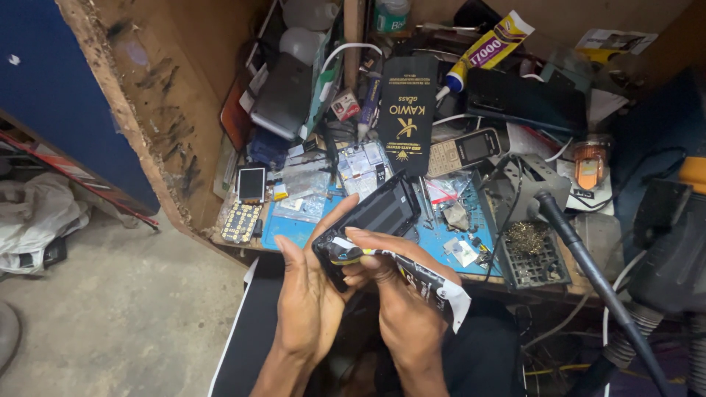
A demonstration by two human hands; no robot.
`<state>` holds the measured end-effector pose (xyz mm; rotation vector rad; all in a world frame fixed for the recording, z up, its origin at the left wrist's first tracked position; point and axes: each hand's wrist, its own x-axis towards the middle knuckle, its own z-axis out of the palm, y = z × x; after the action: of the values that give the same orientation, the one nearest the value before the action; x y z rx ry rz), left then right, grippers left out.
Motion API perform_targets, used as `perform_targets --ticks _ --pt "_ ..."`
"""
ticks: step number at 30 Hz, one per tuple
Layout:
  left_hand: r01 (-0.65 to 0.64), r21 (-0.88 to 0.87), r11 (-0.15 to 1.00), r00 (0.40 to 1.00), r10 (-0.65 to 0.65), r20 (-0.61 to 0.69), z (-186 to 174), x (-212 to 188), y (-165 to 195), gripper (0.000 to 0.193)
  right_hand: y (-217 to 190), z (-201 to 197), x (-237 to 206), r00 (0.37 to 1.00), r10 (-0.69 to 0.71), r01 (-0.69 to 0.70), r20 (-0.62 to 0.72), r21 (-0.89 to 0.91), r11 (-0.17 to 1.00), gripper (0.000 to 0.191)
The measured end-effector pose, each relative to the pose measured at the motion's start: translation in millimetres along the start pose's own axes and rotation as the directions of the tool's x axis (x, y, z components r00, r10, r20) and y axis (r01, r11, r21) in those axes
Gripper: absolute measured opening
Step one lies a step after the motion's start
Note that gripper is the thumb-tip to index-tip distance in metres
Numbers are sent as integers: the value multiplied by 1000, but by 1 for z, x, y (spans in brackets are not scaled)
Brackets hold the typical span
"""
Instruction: The person applies adhesive to the frame of a disassembled smartphone, then attaches a blue back cover and presses along the edges to secure it. The person handles the phone and adhesive tube throughout the clip.
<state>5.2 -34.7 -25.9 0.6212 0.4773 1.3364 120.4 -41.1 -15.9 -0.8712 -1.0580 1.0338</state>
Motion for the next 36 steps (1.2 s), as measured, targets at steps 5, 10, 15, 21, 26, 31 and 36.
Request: perform_targets --ticks 5,10,15,21,26,31,36 --pt "25 53 998 1000 -24 -20 3 -1 2 89 -1 -3 0 999 -50 50 14 -11 999 24" --pt "49 65 997 998 -46 -44 6 0 5 85 -2 -7 2 998 -22 24 65 -29 999 24" --pt "21 48 999 999 -19 -32 6 1 4 82 0 -9 4 997 -5 5 74 1 1000 22" --pt "18 13 1000 999 -17 -32 2 4 0 71 -2 -12 6 996 28 -31 88 30 999 22" --pt "-3 13 1000 1000 3 -14 -2 7 2 72 -4 -16 6 995 49 -48 86 -8 999 23" --pt "-46 -120 992 992 60 111 -3 7 -1 73 -1 -14 6 995 54 -54 80 4 999 22" --pt "73 -2 997 996 -73 -51 1 7 0 79 0 -12 5 998 3 -5 68 42 999 21"
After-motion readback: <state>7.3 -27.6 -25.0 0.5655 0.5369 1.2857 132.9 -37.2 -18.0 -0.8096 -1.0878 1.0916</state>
